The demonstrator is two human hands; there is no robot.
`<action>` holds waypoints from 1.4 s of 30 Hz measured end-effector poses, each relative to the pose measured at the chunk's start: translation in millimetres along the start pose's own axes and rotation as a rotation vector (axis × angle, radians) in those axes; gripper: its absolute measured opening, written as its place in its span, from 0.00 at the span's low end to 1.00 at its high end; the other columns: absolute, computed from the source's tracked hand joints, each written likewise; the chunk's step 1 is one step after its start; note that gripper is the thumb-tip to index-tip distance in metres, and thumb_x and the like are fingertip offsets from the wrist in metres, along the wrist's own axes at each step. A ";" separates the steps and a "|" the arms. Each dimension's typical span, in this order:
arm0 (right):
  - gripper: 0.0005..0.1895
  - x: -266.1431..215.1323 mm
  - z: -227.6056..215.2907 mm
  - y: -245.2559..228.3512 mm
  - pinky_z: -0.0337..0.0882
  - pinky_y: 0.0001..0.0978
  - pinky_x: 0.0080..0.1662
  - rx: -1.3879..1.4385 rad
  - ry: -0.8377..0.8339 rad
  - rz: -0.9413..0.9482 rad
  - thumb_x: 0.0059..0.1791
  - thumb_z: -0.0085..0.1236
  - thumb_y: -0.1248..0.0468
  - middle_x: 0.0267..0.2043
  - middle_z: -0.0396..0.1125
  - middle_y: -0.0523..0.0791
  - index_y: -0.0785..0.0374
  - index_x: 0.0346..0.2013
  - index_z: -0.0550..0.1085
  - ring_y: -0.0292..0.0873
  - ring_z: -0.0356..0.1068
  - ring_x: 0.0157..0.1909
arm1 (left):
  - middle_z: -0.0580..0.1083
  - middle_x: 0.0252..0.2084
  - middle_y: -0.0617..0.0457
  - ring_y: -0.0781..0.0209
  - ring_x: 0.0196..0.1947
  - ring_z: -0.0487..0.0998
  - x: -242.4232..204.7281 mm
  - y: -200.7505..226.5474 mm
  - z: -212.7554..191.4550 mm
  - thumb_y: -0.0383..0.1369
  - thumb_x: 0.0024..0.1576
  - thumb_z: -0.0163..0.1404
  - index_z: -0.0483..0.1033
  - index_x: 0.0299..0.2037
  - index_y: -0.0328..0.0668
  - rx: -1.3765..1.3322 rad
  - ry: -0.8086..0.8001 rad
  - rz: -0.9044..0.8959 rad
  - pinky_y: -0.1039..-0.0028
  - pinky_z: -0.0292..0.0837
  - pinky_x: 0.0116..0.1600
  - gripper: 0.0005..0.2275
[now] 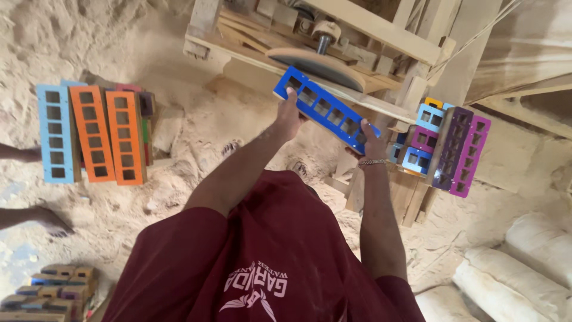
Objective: The person repeatedly presses the edges of colorful plastic molds against a rotating grinding wheel to smooth them. After each mold, the person places it on a nearby stack and picks up the next one from a pile on the floor.
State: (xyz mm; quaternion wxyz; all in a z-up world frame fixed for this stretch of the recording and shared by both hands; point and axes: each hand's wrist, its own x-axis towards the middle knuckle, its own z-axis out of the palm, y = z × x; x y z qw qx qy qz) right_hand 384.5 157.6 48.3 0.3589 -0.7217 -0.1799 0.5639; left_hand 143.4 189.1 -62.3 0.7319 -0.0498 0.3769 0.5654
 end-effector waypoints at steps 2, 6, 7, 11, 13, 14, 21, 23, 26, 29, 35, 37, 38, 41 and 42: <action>0.26 11.6 1.5 -2.9 0.79 0.43 0.28 0.014 -0.058 0.008 0.46 0.68 0.45 0.38 0.73 0.45 0.60 0.48 0.75 0.44 0.74 0.32 | 0.74 0.51 0.42 0.46 0.47 0.79 9.5 2.4 2.0 0.52 0.66 0.35 0.66 0.57 0.35 0.040 0.093 -0.040 0.49 0.81 0.51 0.25; 0.28 7.2 0.6 19.5 0.80 0.44 0.28 0.036 0.097 0.023 0.44 0.68 0.46 0.38 0.72 0.45 0.59 0.50 0.73 0.45 0.76 0.32 | 0.76 0.52 0.49 0.54 0.46 0.82 18.9 -2.3 1.7 0.54 0.65 0.34 0.68 0.58 0.43 0.067 0.026 -0.054 0.54 0.82 0.49 0.25; 0.29 -2.4 2.0 34.0 0.81 0.43 0.29 0.055 0.110 0.050 0.46 0.67 0.45 0.39 0.71 0.44 0.58 0.52 0.72 0.43 0.75 0.33 | 0.76 0.49 0.49 0.54 0.43 0.81 18.8 -0.8 -4.0 0.54 0.65 0.36 0.69 0.57 0.43 0.142 0.058 -0.031 0.55 0.82 0.46 0.24; 0.31 -49.5 19.2 106.5 0.78 0.44 0.29 0.227 -0.254 0.100 0.48 0.53 0.40 0.37 0.75 0.49 0.59 0.54 0.70 0.50 0.74 0.34 | 0.80 0.42 0.52 0.58 0.36 0.83 24.4 21.0 -22.6 0.56 0.64 0.41 0.75 0.54 0.44 0.401 0.024 -0.041 0.61 0.82 0.37 0.24; 0.30 -63.7 28.3 136.7 0.76 0.52 0.33 0.239 -0.166 0.253 0.46 0.53 0.38 0.40 0.73 0.44 0.51 0.55 0.68 0.49 0.73 0.36 | 0.81 0.41 0.54 0.59 0.35 0.84 25.0 39.7 -24.9 0.57 0.64 0.40 0.77 0.52 0.45 0.497 -0.032 -0.125 0.62 0.82 0.36 0.25; 0.31 -69.0 24.4 146.7 0.76 0.51 0.36 0.300 -0.286 0.276 0.50 0.55 0.38 0.42 0.72 0.47 0.56 0.57 0.68 0.51 0.73 0.37 | 0.81 0.40 0.54 0.59 0.35 0.84 21.2 48.4 -24.8 0.56 0.63 0.40 0.78 0.51 0.44 0.534 -0.041 -0.182 0.61 0.83 0.36 0.25; 0.28 -57.0 -10.1 144.9 0.73 0.58 0.54 0.366 -0.324 0.105 0.48 0.60 0.52 0.56 0.70 0.48 0.54 0.60 0.66 0.50 0.71 0.55 | 0.75 0.53 0.59 0.66 0.53 0.76 -99.2 68.9 -26.9 0.39 0.59 0.53 0.66 0.61 0.58 0.398 -0.366 -0.043 0.63 0.76 0.59 0.19; 0.28 -58.8 -31.5 149.2 0.72 0.57 0.59 0.354 -0.390 -0.045 0.49 0.62 0.59 0.58 0.69 0.49 0.57 0.62 0.64 0.51 0.70 0.59 | 0.76 0.56 0.54 0.63 0.57 0.75 -125.0 70.6 -37.0 0.35 0.62 0.55 0.70 0.61 0.43 0.425 -0.488 0.002 0.65 0.71 0.64 0.18; 0.29 -56.8 -52.0 150.7 0.69 0.55 0.64 0.358 -0.511 -0.175 0.52 0.63 0.65 0.60 0.67 0.48 0.62 0.66 0.63 0.49 0.68 0.61 | 0.76 0.56 0.51 0.60 0.58 0.75 -156.5 63.4 -41.2 0.30 0.61 0.57 0.72 0.61 0.37 0.463 -0.505 0.046 0.66 0.70 0.66 0.18; 0.31 -39.2 -44.7 141.5 0.71 0.54 0.60 0.370 -0.540 -0.182 0.50 0.64 0.66 0.58 0.67 0.47 0.61 0.65 0.62 0.49 0.69 0.59 | 0.77 0.56 0.51 0.60 0.58 0.75 -159.5 71.9 -34.2 0.27 0.60 0.57 0.72 0.61 0.36 0.472 -0.500 0.122 0.65 0.70 0.65 0.18; 0.35 -26.5 -40.9 140.4 0.70 0.49 0.51 0.297 -0.554 -0.149 0.49 0.66 0.63 0.60 0.64 0.50 0.59 0.68 0.61 0.51 0.67 0.58 | 0.78 0.53 0.51 0.60 0.55 0.78 -161.9 64.8 -46.2 0.26 0.60 0.57 0.73 0.58 0.35 0.430 -0.477 0.194 0.64 0.73 0.64 0.16; 0.37 -24.8 -36.8 135.6 0.73 0.49 0.56 0.244 -0.522 -0.111 0.46 0.66 0.61 0.61 0.65 0.49 0.57 0.67 0.60 0.51 0.68 0.60 | 0.79 0.52 0.50 0.59 0.54 0.79 -161.3 66.2 -51.1 0.27 0.60 0.58 0.75 0.57 0.35 0.418 -0.469 0.222 0.63 0.74 0.63 0.15; 0.39 -24.7 -33.0 133.4 0.73 0.49 0.56 0.235 -0.498 -0.094 0.45 0.67 0.61 0.60 0.65 0.48 0.54 0.67 0.59 0.51 0.68 0.60 | 0.79 0.52 0.50 0.59 0.53 0.79 -163.1 64.0 -52.3 0.27 0.60 0.58 0.75 0.56 0.35 0.417 -0.466 0.240 0.63 0.74 0.62 0.15; 0.37 -31.3 -29.7 127.0 0.72 0.47 0.57 0.225 -0.564 -0.137 0.48 0.67 0.61 0.59 0.66 0.50 0.60 0.68 0.61 0.51 0.67 0.59 | 0.78 0.53 0.53 0.62 0.55 0.76 -165.5 58.5 -56.2 0.29 0.59 0.59 0.76 0.58 0.37 0.480 -0.426 0.285 0.66 0.72 0.63 0.17; 0.35 -33.0 -28.0 125.0 0.72 0.47 0.57 0.209 -0.554 -0.109 0.49 0.66 0.59 0.58 0.66 0.51 0.61 0.67 0.61 0.51 0.67 0.58 | 0.78 0.53 0.52 0.61 0.56 0.76 -165.6 57.6 -57.6 0.29 0.60 0.59 0.75 0.58 0.37 0.431 -0.450 0.296 0.65 0.72 0.64 0.17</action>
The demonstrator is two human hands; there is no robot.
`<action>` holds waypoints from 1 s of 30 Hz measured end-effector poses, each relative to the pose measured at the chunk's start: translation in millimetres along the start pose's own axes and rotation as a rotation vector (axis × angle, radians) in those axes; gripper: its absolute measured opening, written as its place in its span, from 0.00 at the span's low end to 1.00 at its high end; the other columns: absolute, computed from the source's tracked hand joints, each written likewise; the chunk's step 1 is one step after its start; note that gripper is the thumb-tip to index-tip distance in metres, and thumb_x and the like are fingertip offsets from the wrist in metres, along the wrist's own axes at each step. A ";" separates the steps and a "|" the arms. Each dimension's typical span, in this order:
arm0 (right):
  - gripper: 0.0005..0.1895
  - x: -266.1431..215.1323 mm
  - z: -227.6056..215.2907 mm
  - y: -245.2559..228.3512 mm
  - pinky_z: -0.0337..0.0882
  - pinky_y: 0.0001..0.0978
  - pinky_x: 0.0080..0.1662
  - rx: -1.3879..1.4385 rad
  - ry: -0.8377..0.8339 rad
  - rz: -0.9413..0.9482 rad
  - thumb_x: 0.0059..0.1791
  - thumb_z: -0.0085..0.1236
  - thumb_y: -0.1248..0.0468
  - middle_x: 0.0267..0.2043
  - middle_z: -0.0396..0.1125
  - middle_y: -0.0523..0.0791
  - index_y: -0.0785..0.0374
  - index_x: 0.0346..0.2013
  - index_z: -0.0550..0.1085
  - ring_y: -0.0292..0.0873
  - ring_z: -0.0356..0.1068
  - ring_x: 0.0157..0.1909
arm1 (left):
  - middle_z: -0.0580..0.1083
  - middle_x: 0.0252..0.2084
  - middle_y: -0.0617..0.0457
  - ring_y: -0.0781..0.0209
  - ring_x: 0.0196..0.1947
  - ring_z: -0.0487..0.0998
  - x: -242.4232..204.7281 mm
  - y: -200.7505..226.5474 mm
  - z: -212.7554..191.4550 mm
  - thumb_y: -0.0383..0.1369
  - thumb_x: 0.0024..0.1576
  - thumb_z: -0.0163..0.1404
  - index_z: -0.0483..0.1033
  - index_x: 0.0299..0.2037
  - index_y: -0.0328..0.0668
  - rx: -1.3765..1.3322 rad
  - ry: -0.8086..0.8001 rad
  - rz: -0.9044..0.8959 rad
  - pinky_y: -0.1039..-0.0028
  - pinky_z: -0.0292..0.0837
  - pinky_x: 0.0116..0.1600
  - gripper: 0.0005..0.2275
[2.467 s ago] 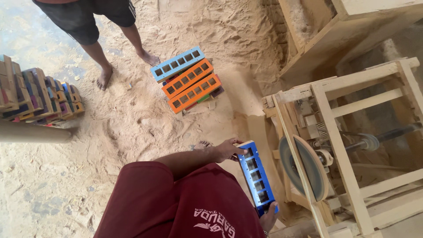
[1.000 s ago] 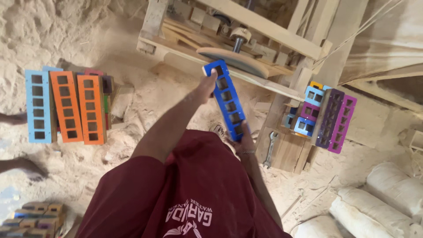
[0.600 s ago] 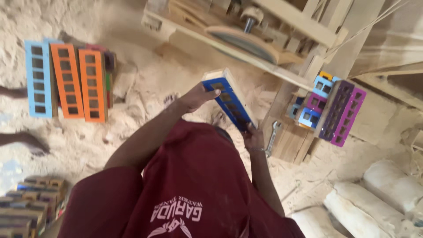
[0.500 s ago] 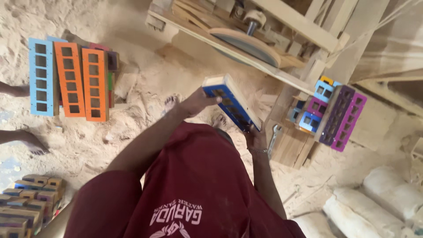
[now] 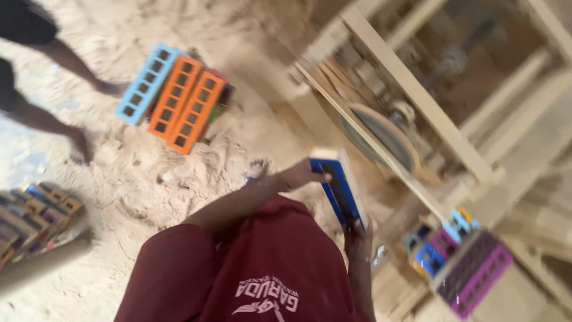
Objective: The person repeatedly presses the edges of colorful plastic molds against a rotating grinding wheel to smooth them. After each mold, the person places it on a nearby stack and picks up the next one from a pile on the floor.
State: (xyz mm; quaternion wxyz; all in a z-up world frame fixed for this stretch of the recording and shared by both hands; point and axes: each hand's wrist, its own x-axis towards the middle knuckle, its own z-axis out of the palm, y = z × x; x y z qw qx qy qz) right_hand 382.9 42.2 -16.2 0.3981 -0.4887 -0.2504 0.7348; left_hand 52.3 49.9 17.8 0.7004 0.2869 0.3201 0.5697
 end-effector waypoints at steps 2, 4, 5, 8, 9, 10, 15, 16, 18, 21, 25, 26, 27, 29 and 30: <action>0.33 2.4 7.7 -4.0 0.73 0.46 0.55 -0.017 0.000 0.032 0.49 0.64 0.59 0.56 0.66 0.50 0.59 0.65 0.62 0.50 0.68 0.56 | 0.78 0.55 0.52 0.60 0.58 0.76 -4.0 -2.2 -0.2 0.29 0.60 0.59 0.74 0.61 0.37 -0.049 -0.002 0.023 0.64 0.70 0.66 0.19; 0.32 6.0 16.6 -12.8 0.74 0.43 0.52 -0.074 -0.054 0.056 0.47 0.62 0.60 0.55 0.68 0.48 0.59 0.64 0.63 0.48 0.70 0.55 | 0.76 0.57 0.52 0.61 0.59 0.74 -7.5 -0.5 -0.6 0.28 0.59 0.59 0.71 0.63 0.38 -0.045 0.045 0.049 0.64 0.68 0.67 0.21; 0.30 7.0 20.7 -17.5 0.74 0.41 0.51 -0.123 -0.077 0.074 0.48 0.61 0.60 0.54 0.69 0.48 0.60 0.63 0.63 0.47 0.71 0.54 | 0.76 0.58 0.52 0.61 0.59 0.74 -7.8 0.4 0.3 0.28 0.59 0.59 0.71 0.63 0.38 -0.045 0.070 0.067 0.64 0.68 0.66 0.22; 0.27 13.6 32.6 -27.8 0.73 0.43 0.45 -0.236 -0.128 0.106 0.53 0.60 0.56 0.49 0.69 0.51 0.65 0.62 0.64 0.49 0.71 0.46 | 0.76 0.57 0.53 0.61 0.58 0.75 -8.4 5.3 -0.3 0.28 0.58 0.59 0.71 0.64 0.40 -0.040 0.165 0.041 0.65 0.70 0.64 0.22; 0.27 9.6 33.3 -27.6 0.74 0.43 0.45 -0.231 -0.122 0.111 0.53 0.59 0.55 0.49 0.70 0.51 0.66 0.61 0.65 0.49 0.71 0.46 | 0.76 0.57 0.53 0.62 0.57 0.75 -10.3 4.5 1.8 0.29 0.58 0.59 0.71 0.64 0.41 -0.041 0.189 0.009 0.65 0.71 0.62 0.22; 0.26 6.3 33.1 -28.0 0.74 0.44 0.45 -0.226 -0.117 0.116 0.53 0.58 0.55 0.48 0.70 0.52 0.67 0.59 0.65 0.49 0.72 0.45 | 0.76 0.56 0.53 0.62 0.56 0.76 -11.4 4.5 1.9 0.30 0.58 0.59 0.71 0.63 0.42 -0.055 0.197 0.012 0.65 0.72 0.60 0.21; 0.25 11.6 30.3 -34.9 0.75 0.45 0.42 -0.287 -0.129 0.135 0.54 0.55 0.51 0.44 0.70 0.53 0.69 0.56 0.67 0.50 0.73 0.41 | 0.76 0.52 0.55 0.63 0.52 0.77 -11.9 0.1 3.0 0.32 0.58 0.60 0.73 0.59 0.46 -0.124 0.236 -0.011 0.67 0.76 0.54 0.18; 0.25 10.3 29.2 -34.7 0.75 0.45 0.42 -0.278 -0.127 0.134 0.53 0.54 0.51 0.44 0.71 0.52 0.68 0.55 0.67 0.49 0.73 0.40 | 0.77 0.52 0.56 0.62 0.52 0.77 -11.1 -0.6 3.6 0.33 0.58 0.60 0.73 0.59 0.46 -0.114 0.252 -0.040 0.66 0.77 0.53 0.18; 0.26 9.7 25.8 -36.4 0.74 0.44 0.41 -0.297 -0.126 0.134 0.55 0.53 0.49 0.43 0.71 0.51 0.68 0.55 0.67 0.48 0.72 0.39 | 0.77 0.52 0.56 0.61 0.52 0.77 -7.8 -4.5 6.6 0.33 0.58 0.60 0.73 0.59 0.47 -0.100 0.283 -0.101 0.65 0.77 0.53 0.19; 0.27 11.5 23.3 -41.4 0.72 0.41 0.40 -0.347 -0.152 0.125 0.58 0.53 0.46 0.41 0.70 0.51 0.69 0.57 0.68 0.46 0.70 0.38 | 0.76 0.53 0.57 0.62 0.53 0.78 -1.0 -10.3 9.8 0.35 0.56 0.60 0.73 0.59 0.51 -0.140 0.273 -0.092 0.64 0.77 0.54 0.20; 0.30 4.0 18.6 -42.0 0.74 0.40 0.40 -0.200 -0.158 0.262 0.56 0.51 0.43 0.41 0.71 0.50 0.67 0.57 0.70 0.47 0.71 0.38 | 0.76 0.53 0.59 0.62 0.53 0.77 2.7 -23.8 11.5 0.40 0.55 0.61 0.71 0.59 0.57 -0.093 0.309 -0.130 0.60 0.77 0.51 0.22; 0.30 11.2 19.0 -44.6 0.75 0.42 0.40 -0.130 -0.138 0.340 0.54 0.51 0.42 0.40 0.72 0.51 0.67 0.55 0.70 0.49 0.72 0.38 | 0.76 0.53 0.60 0.62 0.52 0.77 7.7 -25.7 7.7 0.41 0.54 0.61 0.70 0.60 0.58 -0.097 0.316 -0.123 0.59 0.77 0.50 0.23; 0.28 4.7 13.5 -42.3 0.75 0.42 0.42 -0.036 -0.096 0.302 0.55 0.51 0.44 0.42 0.72 0.49 0.65 0.56 0.70 0.47 0.72 0.40 | 0.77 0.52 0.60 0.61 0.52 0.77 12.8 -32.1 10.2 0.42 0.54 0.61 0.70 0.60 0.58 -0.103 0.300 -0.134 0.58 0.77 0.49 0.23; 0.25 0.7 4.2 -35.9 0.75 0.43 0.46 0.034 -0.065 0.170 0.57 0.52 0.48 0.48 0.71 0.48 0.66 0.58 0.69 0.47 0.72 0.45 | 0.78 0.49 0.58 0.60 0.47 0.78 25.1 -43.9 11.5 0.43 0.56 0.61 0.73 0.60 0.52 -0.014 0.371 -0.120 0.59 0.74 0.42 0.22; 0.24 2.1 -0.5 -34.3 0.75 0.45 0.48 0.005 -0.072 0.082 0.57 0.52 0.50 0.50 0.71 0.49 0.67 0.58 0.69 0.48 0.72 0.48 | 0.79 0.48 0.60 0.61 0.46 0.79 33.6 -48.8 10.9 0.44 0.56 0.59 0.73 0.59 0.54 -0.001 0.397 -0.181 0.61 0.75 0.41 0.21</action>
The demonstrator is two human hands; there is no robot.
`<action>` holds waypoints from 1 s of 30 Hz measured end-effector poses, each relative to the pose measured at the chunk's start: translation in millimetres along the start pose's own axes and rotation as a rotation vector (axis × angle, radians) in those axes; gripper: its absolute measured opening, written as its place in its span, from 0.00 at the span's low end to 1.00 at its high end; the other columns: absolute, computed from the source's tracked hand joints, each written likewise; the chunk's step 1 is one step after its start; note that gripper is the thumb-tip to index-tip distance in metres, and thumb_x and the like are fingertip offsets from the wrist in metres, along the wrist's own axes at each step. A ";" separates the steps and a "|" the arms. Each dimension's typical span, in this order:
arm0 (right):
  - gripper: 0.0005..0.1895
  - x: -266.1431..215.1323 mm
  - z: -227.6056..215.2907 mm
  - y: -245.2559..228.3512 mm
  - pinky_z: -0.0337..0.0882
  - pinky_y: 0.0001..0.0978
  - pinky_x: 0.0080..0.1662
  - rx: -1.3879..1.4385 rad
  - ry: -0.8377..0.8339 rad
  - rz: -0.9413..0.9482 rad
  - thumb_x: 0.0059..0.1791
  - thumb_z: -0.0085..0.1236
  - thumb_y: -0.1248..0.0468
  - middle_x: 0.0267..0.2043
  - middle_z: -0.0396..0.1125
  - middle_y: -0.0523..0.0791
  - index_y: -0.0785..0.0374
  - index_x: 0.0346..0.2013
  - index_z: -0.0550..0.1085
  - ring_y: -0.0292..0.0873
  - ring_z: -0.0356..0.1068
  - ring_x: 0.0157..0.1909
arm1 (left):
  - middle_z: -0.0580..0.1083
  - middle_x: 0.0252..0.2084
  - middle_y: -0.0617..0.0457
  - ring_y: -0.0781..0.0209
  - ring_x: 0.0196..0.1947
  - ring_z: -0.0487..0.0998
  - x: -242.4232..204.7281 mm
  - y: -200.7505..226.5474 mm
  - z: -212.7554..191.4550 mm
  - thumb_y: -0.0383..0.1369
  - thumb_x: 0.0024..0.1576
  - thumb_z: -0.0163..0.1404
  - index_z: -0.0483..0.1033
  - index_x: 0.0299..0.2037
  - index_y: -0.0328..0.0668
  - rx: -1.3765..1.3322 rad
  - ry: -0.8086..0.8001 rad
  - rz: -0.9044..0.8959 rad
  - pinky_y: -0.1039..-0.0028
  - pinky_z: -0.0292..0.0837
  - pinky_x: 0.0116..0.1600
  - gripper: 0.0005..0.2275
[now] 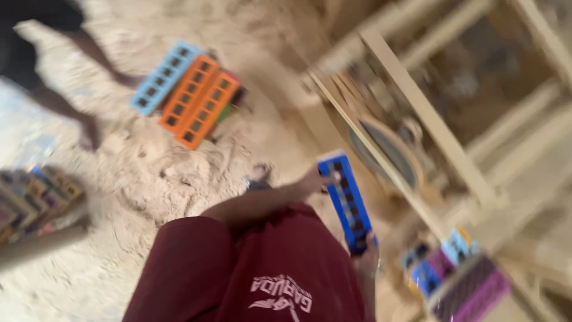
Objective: The person repeatedly presses the edges of colorful plastic molds against a rotating grinding wheel to smooth them. After each mold, the person places it on a nearby stack and picks up the next one from a pile on the floor.
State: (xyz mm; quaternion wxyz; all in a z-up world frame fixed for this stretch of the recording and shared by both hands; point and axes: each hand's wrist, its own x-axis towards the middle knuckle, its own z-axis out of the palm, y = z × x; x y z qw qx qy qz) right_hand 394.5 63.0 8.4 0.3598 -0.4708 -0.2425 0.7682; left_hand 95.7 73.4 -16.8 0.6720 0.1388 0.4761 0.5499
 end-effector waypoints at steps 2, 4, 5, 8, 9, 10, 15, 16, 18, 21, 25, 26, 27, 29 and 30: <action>0.24 -11.5 -12.4 7.4 0.75 0.46 0.50 0.011 0.138 -0.069 0.58 0.51 0.52 0.53 0.71 0.50 0.69 0.59 0.69 0.49 0.72 0.51 | 0.79 0.46 0.60 0.61 0.43 0.80 10.1 -13.4 9.0 0.44 0.56 0.58 0.72 0.56 0.57 -0.031 0.020 -0.114 0.63 0.76 0.41 0.18; 0.20 -13.0 -16.1 7.2 0.78 0.50 0.49 0.101 0.223 -0.093 0.56 0.53 0.54 0.52 0.72 0.50 0.66 0.56 0.70 0.50 0.74 0.50 | 0.79 0.46 0.59 0.60 0.42 0.80 21.2 -17.4 15.8 0.43 0.57 0.58 0.73 0.53 0.57 -0.079 -0.020 -0.176 0.63 0.76 0.41 0.15; 0.19 -8.8 -15.6 6.2 0.78 0.52 0.46 0.110 0.243 -0.113 0.56 0.54 0.55 0.50 0.73 0.50 0.65 0.55 0.70 0.51 0.75 0.48 | 0.79 0.46 0.59 0.60 0.42 0.79 29.2 -17.2 17.1 0.43 0.57 0.57 0.74 0.52 0.56 -0.083 -0.042 -0.185 0.64 0.75 0.41 0.14; 0.20 1.1 -11.1 -11.5 0.80 0.50 0.42 0.068 0.374 -0.125 0.53 0.57 0.51 0.47 0.74 0.48 0.61 0.53 0.73 0.48 0.77 0.44 | 0.77 0.43 0.57 0.59 0.41 0.79 52.8 -13.3 35.0 0.43 0.60 0.57 0.74 0.49 0.52 -0.048 -0.030 -0.233 0.61 0.76 0.43 0.12; 0.20 2.5 -10.2 -18.7 0.80 0.50 0.40 0.044 0.423 -0.112 0.53 0.58 0.49 0.46 0.74 0.47 0.60 0.52 0.73 0.48 0.77 0.43 | 0.77 0.43 0.57 0.60 0.40 0.79 57.2 -14.1 40.4 0.43 0.59 0.57 0.73 0.49 0.52 -0.051 -0.029 -0.229 0.60 0.75 0.44 0.12; 0.20 -4.5 -9.0 -22.1 0.80 0.49 0.39 0.019 0.472 -0.098 0.53 0.58 0.48 0.45 0.74 0.47 0.59 0.51 0.73 0.47 0.76 0.41 | 0.77 0.43 0.57 0.60 0.40 0.79 57.3 -17.1 45.3 0.43 0.59 0.57 0.73 0.49 0.53 -0.055 -0.027 -0.224 0.60 0.75 0.44 0.12; 0.20 30.9 16.6 -63.5 0.78 0.48 0.34 -0.085 0.576 -0.051 0.50 0.62 0.49 0.41 0.73 0.45 0.55 0.50 0.73 0.47 0.75 0.38 | 0.75 0.42 0.55 0.57 0.38 0.77 88.2 -2.2 54.2 0.44 0.60 0.54 0.71 0.50 0.54 -0.033 0.050 -0.212 0.56 0.75 0.44 0.13; 0.19 38.9 22.4 -73.1 0.78 0.49 0.32 -0.114 0.611 -0.027 0.49 0.63 0.50 0.40 0.73 0.45 0.55 0.50 0.73 0.48 0.74 0.37 | 0.76 0.42 0.55 0.58 0.38 0.78 99.5 1.8 57.4 0.44 0.59 0.53 0.71 0.50 0.55 -0.035 0.056 -0.231 0.56 0.76 0.43 0.13; 0.20 49.5 28.1 -86.6 0.79 0.46 0.32 -0.099 0.599 -0.072 0.49 0.64 0.50 0.41 0.73 0.43 0.55 0.49 0.73 0.45 0.76 0.38 | 0.77 0.43 0.55 0.58 0.38 0.80 113.9 -3.8 63.6 0.46 0.59 0.51 0.70 0.50 0.56 -0.067 0.049 -0.251 0.58 0.76 0.43 0.13; 0.19 47.5 26.0 -80.9 0.80 0.43 0.31 -0.106 0.667 -0.047 0.47 0.64 0.50 0.39 0.73 0.42 0.52 0.48 0.74 0.43 0.75 0.36 | 0.77 0.42 0.52 0.56 0.37 0.80 123.4 -26.0 53.9 0.49 0.62 0.48 0.70 0.50 0.51 -0.083 0.056 -0.300 0.59 0.78 0.42 0.15; 0.17 34.6 18.5 -51.4 0.79 0.41 0.29 -0.129 0.728 -0.072 0.47 0.61 0.52 0.39 0.71 0.39 0.52 0.46 0.70 0.40 0.75 0.38 | 0.77 0.39 0.49 0.53 0.34 0.79 147.6 -34.6 44.8 0.49 0.62 0.49 0.73 0.48 0.45 0.111 0.088 -0.310 0.57 0.79 0.40 0.17; 0.18 18.8 14.9 -35.5 0.78 0.42 0.31 -0.117 0.724 -0.084 0.47 0.60 0.51 0.40 0.71 0.40 0.53 0.48 0.70 0.41 0.74 0.38 | 0.77 0.39 0.49 0.54 0.34 0.79 145.8 -41.2 46.3 0.49 0.61 0.49 0.74 0.47 0.44 0.149 0.059 -0.317 0.57 0.79 0.39 0.17; 0.19 14.5 12.8 -26.9 0.78 0.43 0.33 -0.101 0.661 -0.093 0.48 0.59 0.51 0.41 0.72 0.41 0.54 0.49 0.70 0.43 0.74 0.39 | 0.77 0.38 0.49 0.54 0.33 0.80 154.3 -36.0 49.1 0.50 0.61 0.50 0.74 0.47 0.43 0.168 0.005 -0.308 0.58 0.80 0.38 0.18; 0.22 21.2 30.9 -7.6 0.77 0.45 0.37 -0.059 0.478 -0.061 0.48 0.58 0.50 0.43 0.72 0.43 0.56 0.52 0.69 0.46 0.74 0.41 | 0.78 0.37 0.49 0.54 0.32 0.80 158.7 -6.9 40.4 0.51 0.60 0.51 0.76 0.46 0.42 0.212 -0.108 -0.279 0.59 0.80 0.36 0.20; 0.23 44.0 52.0 2.8 0.76 0.46 0.39 -0.047 0.374 -0.022 0.49 0.57 0.50 0.44 0.72 0.44 0.57 0.53 0.69 0.47 0.73 0.42 | 0.78 0.36 0.49 0.55 0.31 0.81 163.2 18.6 28.4 0.52 0.60 0.51 0.77 0.46 0.42 0.233 -0.156 -0.282 0.59 0.80 0.34 0.20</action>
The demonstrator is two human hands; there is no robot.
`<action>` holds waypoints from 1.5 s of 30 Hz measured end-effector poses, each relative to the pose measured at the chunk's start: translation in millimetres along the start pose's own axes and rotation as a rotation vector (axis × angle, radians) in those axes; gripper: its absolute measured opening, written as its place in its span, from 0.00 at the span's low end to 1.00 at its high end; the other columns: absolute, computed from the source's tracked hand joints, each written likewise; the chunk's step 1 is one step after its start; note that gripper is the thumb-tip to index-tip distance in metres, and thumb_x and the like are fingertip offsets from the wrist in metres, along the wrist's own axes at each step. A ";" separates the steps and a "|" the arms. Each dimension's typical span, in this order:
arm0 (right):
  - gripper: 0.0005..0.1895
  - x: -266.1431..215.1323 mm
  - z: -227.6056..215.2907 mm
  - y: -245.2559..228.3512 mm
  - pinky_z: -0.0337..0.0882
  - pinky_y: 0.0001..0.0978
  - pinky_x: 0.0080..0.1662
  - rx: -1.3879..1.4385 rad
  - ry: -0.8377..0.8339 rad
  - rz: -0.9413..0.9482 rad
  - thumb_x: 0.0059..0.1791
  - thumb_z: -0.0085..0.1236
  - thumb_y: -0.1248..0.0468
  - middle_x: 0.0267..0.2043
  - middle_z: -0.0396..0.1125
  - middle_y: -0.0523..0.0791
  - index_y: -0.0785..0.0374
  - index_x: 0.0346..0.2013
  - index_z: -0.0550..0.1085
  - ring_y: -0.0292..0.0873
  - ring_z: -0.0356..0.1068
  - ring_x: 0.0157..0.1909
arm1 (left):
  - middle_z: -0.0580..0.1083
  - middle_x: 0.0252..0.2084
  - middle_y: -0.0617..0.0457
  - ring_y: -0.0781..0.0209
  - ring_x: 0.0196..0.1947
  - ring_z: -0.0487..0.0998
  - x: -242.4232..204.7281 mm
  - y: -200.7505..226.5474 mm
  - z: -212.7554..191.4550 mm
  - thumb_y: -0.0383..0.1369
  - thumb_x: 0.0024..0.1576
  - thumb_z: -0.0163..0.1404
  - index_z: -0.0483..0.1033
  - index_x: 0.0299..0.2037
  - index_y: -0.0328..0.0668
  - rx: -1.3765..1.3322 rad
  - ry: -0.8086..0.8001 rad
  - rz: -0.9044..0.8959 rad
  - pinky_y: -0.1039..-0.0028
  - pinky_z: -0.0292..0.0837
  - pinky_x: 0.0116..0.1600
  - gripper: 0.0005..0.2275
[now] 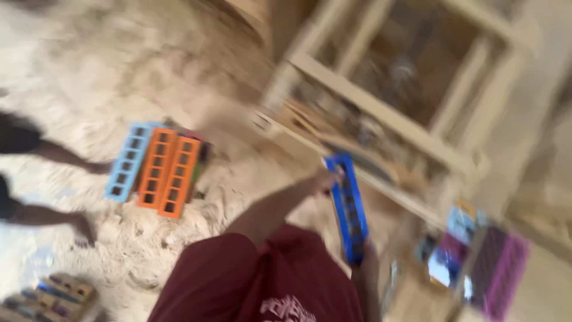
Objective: The person repeatedly presses the edges of colorful plastic molds against a rotating grinding wheel to smooth them. After each mold, the person places it on a nearby stack and picks up the next one from a pile on the floor.
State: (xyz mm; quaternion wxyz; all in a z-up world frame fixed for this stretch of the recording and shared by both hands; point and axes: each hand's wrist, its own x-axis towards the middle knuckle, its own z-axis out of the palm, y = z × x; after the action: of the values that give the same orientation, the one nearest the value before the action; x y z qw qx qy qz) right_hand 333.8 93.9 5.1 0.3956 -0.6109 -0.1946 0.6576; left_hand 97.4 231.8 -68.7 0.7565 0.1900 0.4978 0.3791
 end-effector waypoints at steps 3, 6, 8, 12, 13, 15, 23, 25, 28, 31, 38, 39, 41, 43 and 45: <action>0.27 0.5 -4.7 16.3 0.75 0.49 0.45 -0.036 -0.104 0.111 0.50 0.55 0.49 0.47 0.72 0.47 0.60 0.58 0.69 0.52 0.72 0.45 | 0.79 0.34 0.49 0.56 0.29 0.81 -16.2 1.0 11.3 0.54 0.59 0.52 0.79 0.44 0.40 0.096 -0.124 -0.039 0.61 0.81 0.31 0.23; 0.30 10.6 0.4 28.7 0.73 0.52 0.50 -0.181 -0.193 0.154 0.51 0.53 0.48 0.50 0.72 0.50 0.63 0.62 0.69 0.56 0.72 0.48 | 0.77 0.43 0.50 0.59 0.39 0.79 -51.1 15.9 -4.7 0.45 0.58 0.57 0.75 0.53 0.45 0.196 -0.084 0.133 0.61 0.80 0.39 0.18; 0.32 9.4 -22.9 29.1 0.71 0.57 0.55 -0.526 -0.142 0.135 0.51 0.56 0.48 0.52 0.72 0.51 0.65 0.64 0.71 0.63 0.69 0.52 | 0.77 0.46 0.55 0.65 0.45 0.77 -87.7 -9.6 1.4 0.41 0.55 0.58 0.75 0.55 0.48 -0.008 -0.208 0.280 0.65 0.78 0.44 0.19; 0.34 -3.5 -32.6 29.5 0.69 0.36 0.59 -0.971 -0.197 -0.166 0.48 0.66 0.53 0.55 0.72 0.46 0.69 0.62 0.69 0.43 0.71 0.58 | 0.76 0.50 0.48 0.59 0.52 0.75 -136.6 -17.1 6.3 0.36 0.57 0.61 0.71 0.60 0.36 0.133 -0.217 0.610 0.66 0.73 0.59 0.23; 0.33 -0.4 -26.5 18.7 0.69 0.36 0.58 -0.962 -0.254 -0.267 0.48 0.65 0.54 0.55 0.72 0.47 0.69 0.62 0.68 0.43 0.71 0.58 | 0.75 0.51 0.48 0.58 0.53 0.76 -144.2 -13.0 10.8 0.37 0.55 0.62 0.67 0.61 0.37 0.216 -0.154 0.583 0.65 0.73 0.59 0.26; 0.31 8.7 -4.9 -6.3 0.69 0.35 0.57 -0.785 -0.377 -0.381 0.49 0.63 0.58 0.56 0.71 0.48 0.70 0.63 0.66 0.43 0.71 0.57 | 0.74 0.53 0.46 0.55 0.55 0.76 -160.1 -2.5 13.3 0.39 0.53 0.64 0.62 0.63 0.38 0.390 -0.111 0.566 0.63 0.73 0.60 0.31; 0.29 -15.2 56.4 -39.0 0.68 0.35 0.59 -0.531 -0.517 -0.557 0.53 0.54 0.69 0.62 0.65 0.51 0.68 0.68 0.58 0.43 0.67 0.60 | 0.74 0.60 0.39 0.47 0.62 0.76 -195.9 33.9 14.0 0.42 0.54 0.62 0.62 0.67 0.36 0.697 -0.138 0.630 0.62 0.71 0.64 0.34; 0.26 -21.2 65.0 -35.0 0.73 0.42 0.57 -0.380 -0.397 -0.415 0.54 0.52 0.67 0.60 0.66 0.50 0.64 0.67 0.59 0.45 0.69 0.58 | 0.69 0.62 0.42 0.42 0.54 0.79 -197.2 27.4 4.8 0.44 0.47 0.61 0.56 0.70 0.40 0.542 -0.053 0.437 0.59 0.76 0.56 0.41; 0.23 -28.7 67.1 -37.1 0.76 0.51 0.55 -0.104 -0.413 -0.282 0.57 0.51 0.64 0.59 0.68 0.51 0.61 0.67 0.62 0.50 0.72 0.55 | 0.64 0.67 0.36 0.42 0.64 0.67 -199.3 1.5 -25.4 0.52 0.49 0.65 0.60 0.69 0.37 0.669 0.298 0.463 0.59 0.65 0.64 0.42; 0.23 -33.6 68.5 -42.0 0.76 0.54 0.55 0.077 -0.482 -0.202 0.58 0.53 0.60 0.59 0.70 0.50 0.59 0.68 0.65 0.51 0.74 0.54 | 0.72 0.62 0.37 0.44 0.61 0.73 -213.0 -37.5 -74.2 0.57 0.50 0.61 0.70 0.63 0.36 0.805 0.472 0.283 0.60 0.69 0.64 0.38; 0.25 -34.7 71.1 -38.0 0.76 0.54 0.55 0.051 -0.495 -0.119 0.56 0.54 0.57 0.62 0.68 0.48 0.54 0.67 0.64 0.52 0.73 0.56 | 0.74 0.53 0.39 0.55 0.54 0.76 -241.8 -102.7 -98.1 0.50 0.52 0.63 0.68 0.60 0.32 0.209 0.558 0.285 0.68 0.74 0.56 0.34; 0.25 -32.9 70.0 -36.8 0.75 0.55 0.55 0.047 -0.499 -0.112 0.56 0.54 0.57 0.61 0.68 0.48 0.54 0.67 0.64 0.53 0.72 0.57 | 0.75 0.51 0.39 0.54 0.52 0.77 -245.0 -107.1 -97.1 0.49 0.52 0.62 0.70 0.59 0.31 0.086 0.533 0.247 0.67 0.74 0.53 0.33; 0.24 -27.8 66.3 -36.1 0.75 0.56 0.54 0.039 -0.503 -0.098 0.55 0.54 0.55 0.61 0.67 0.48 0.53 0.66 0.64 0.53 0.70 0.57 | 0.77 0.48 0.39 0.51 0.46 0.79 -248.2 -116.5 -94.0 0.48 0.51 0.61 0.73 0.56 0.28 -0.157 0.473 0.171 0.65 0.76 0.47 0.31; 0.26 -19.6 68.8 -35.9 0.72 0.55 0.59 0.019 -0.485 -0.044 0.56 0.52 0.51 0.62 0.67 0.47 0.54 0.67 0.64 0.52 0.69 0.60 | 0.76 0.49 0.41 0.52 0.47 0.78 -247.8 -124.2 -95.2 0.46 0.53 0.61 0.72 0.56 0.31 -0.275 0.451 0.155 0.65 0.76 0.48 0.28; 0.31 -11.2 71.8 -35.7 0.69 0.54 0.62 0.075 -0.513 0.058 0.56 0.48 0.44 0.65 0.67 0.47 0.55 0.69 0.64 0.52 0.68 0.63 | 0.74 0.49 0.42 0.53 0.47 0.77 -244.2 -133.2 -98.7 0.43 0.54 0.61 0.72 0.55 0.33 -0.309 0.453 0.149 0.65 0.76 0.48 0.25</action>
State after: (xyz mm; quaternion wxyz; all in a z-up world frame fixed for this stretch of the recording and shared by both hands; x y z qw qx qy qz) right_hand 274.5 123.6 51.5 0.3368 -0.4143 -0.2466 0.8088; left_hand 7.1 -48.7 -51.2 0.6162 0.0187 0.5751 0.5378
